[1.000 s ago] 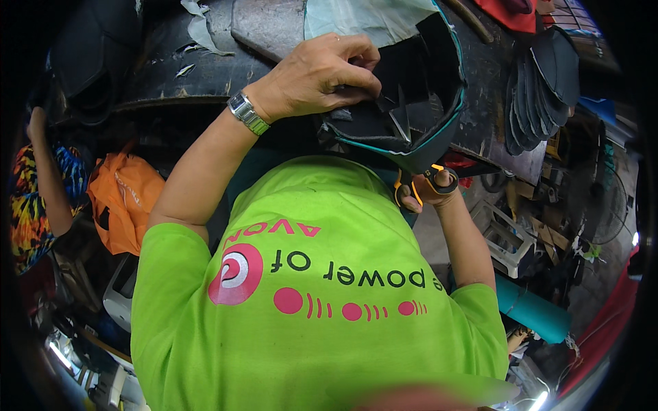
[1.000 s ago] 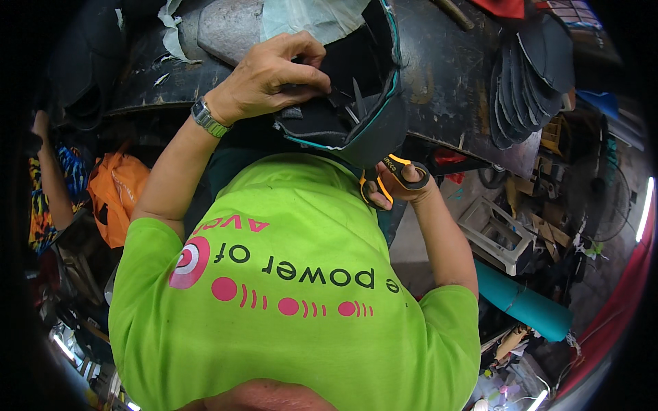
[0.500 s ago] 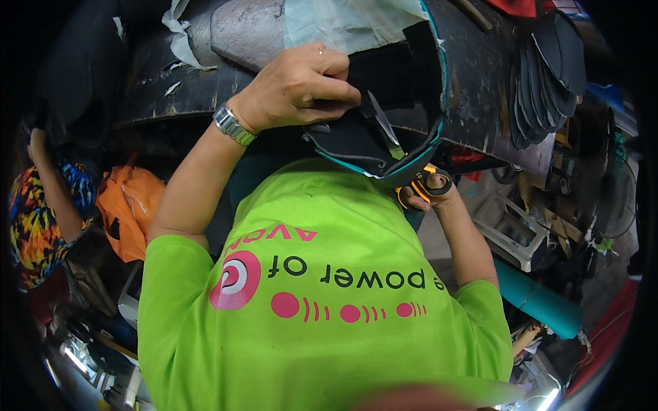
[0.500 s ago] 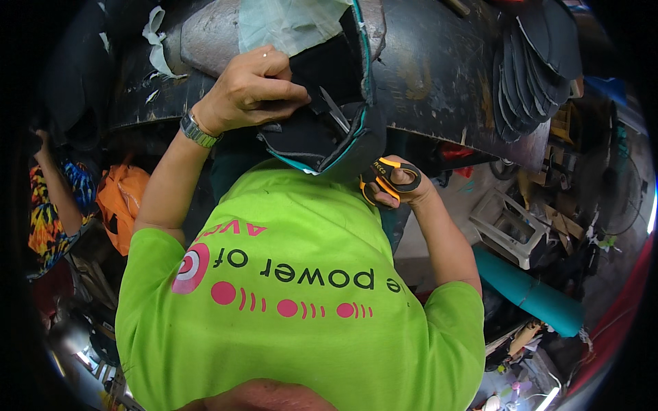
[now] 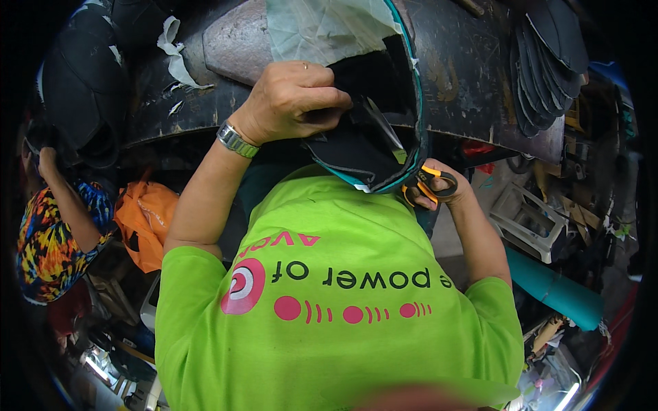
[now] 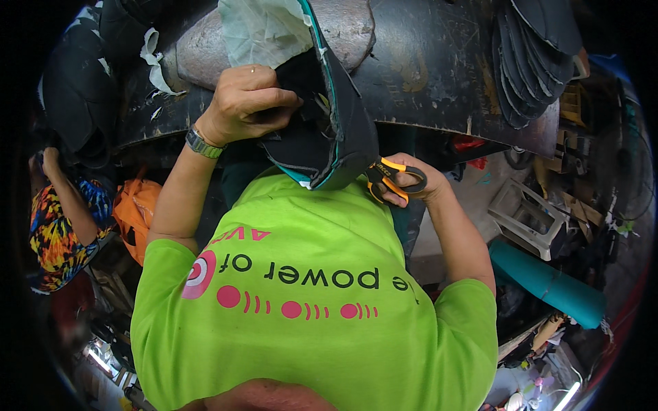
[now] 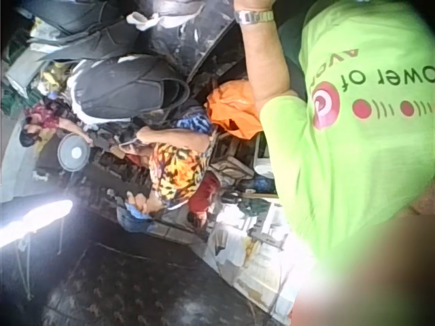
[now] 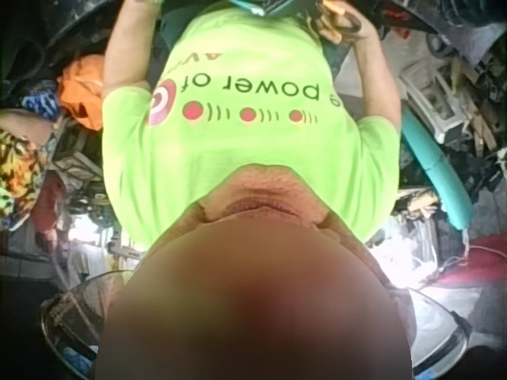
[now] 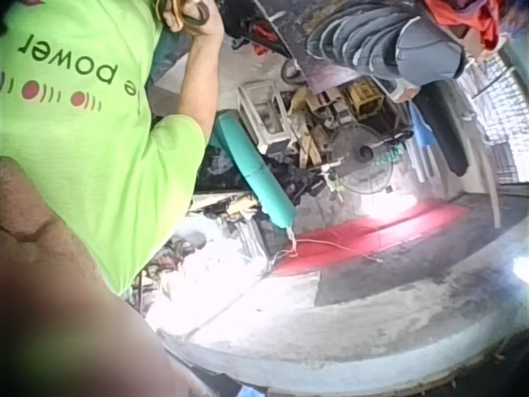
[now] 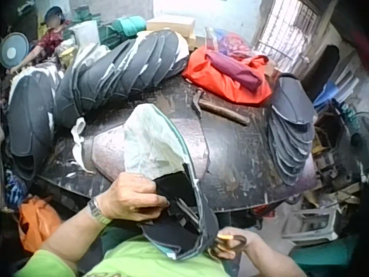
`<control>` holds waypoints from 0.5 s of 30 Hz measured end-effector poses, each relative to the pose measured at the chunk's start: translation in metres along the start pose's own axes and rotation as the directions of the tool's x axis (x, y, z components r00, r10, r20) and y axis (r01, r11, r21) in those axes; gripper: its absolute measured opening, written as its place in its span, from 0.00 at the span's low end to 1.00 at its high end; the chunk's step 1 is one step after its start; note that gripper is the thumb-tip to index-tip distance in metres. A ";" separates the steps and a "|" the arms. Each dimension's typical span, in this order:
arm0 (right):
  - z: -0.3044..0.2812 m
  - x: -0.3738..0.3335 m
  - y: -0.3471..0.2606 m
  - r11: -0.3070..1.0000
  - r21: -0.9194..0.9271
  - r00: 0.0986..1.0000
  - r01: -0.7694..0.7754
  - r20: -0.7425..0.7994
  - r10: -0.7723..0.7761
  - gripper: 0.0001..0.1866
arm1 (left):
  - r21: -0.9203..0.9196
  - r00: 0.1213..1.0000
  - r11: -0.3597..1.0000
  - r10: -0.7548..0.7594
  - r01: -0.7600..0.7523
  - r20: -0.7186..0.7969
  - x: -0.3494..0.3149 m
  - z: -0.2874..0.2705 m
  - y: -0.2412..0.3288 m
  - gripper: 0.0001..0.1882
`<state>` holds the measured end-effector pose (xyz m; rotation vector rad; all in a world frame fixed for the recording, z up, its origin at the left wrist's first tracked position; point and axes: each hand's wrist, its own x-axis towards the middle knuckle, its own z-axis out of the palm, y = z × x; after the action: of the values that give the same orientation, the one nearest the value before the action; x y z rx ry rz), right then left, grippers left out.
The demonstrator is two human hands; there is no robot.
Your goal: The person uses scissors to trim the edges of a black shoe upper, repeatedly rotating and repositioning the piece to cut along its perimeter. They remove excess material and continue trimming until the edges are shaped, then place the finished piece on a stack of similar parts.
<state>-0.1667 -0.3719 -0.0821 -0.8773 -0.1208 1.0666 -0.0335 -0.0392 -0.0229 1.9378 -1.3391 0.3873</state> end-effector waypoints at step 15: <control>-0.005 0.002 0.011 0.974 0.224 0.998 0.043 0.040 -0.053 0.38 | -0.039 1.000 0.999 -0.025 0.024 -0.008 0.001 -0.002 0.000 0.12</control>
<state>-0.1706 -0.3710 -0.0934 -0.6444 -0.0591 1.0332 -0.0329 -0.0385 -0.0215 1.9169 -1.3067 0.3553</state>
